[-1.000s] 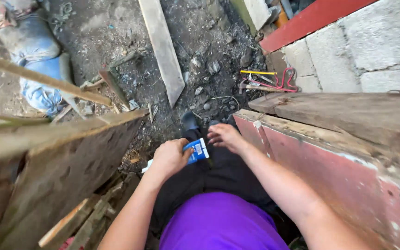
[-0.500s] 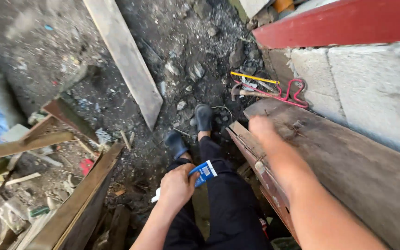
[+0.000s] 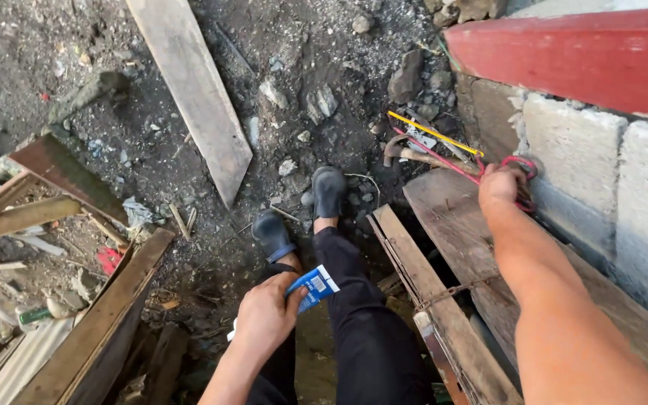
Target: Removing and maintaining motorcycle components using a hacksaw, rag, and sealant
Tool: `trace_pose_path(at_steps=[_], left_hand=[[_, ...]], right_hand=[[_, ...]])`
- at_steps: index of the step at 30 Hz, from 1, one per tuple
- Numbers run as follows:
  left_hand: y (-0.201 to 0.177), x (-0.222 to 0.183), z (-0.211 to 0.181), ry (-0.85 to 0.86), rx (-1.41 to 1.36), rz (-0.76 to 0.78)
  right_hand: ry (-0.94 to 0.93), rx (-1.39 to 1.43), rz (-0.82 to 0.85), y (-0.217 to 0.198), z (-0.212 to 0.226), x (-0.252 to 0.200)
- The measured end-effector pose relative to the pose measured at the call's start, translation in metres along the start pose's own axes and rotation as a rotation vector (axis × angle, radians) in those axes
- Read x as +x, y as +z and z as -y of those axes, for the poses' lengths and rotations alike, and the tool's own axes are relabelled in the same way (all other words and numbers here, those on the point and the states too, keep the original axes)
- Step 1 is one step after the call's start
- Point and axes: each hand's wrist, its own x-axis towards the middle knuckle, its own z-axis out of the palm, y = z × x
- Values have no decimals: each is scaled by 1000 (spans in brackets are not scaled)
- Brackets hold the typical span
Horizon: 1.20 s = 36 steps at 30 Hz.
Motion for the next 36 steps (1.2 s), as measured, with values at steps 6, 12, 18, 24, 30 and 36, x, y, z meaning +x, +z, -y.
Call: trace_pose_path(at_steps=[6, 12, 18, 24, 30, 36], left_hand=[[-10, -39, 1, -32, -32, -40], [-34, -126, 0, -118, -79, -76], [-50, -229, 3, -310, -149, -127], [-34, -308, 25, -364, -258, -261], [-7, -361, 32, -364, -382, -357], [66, -400, 65, -270, -547, -667]], right_hand=[[-55, -232, -4, -67, 0, -78], [87, -123, -20, -128, -29, -170], [-12, -10, -186, -125, -95, -234], [180, -257, -234, -61, -151, -219], [30, -344, -184, -65, -193, -271], [-31, -405, -236, -127, -227, -334]])
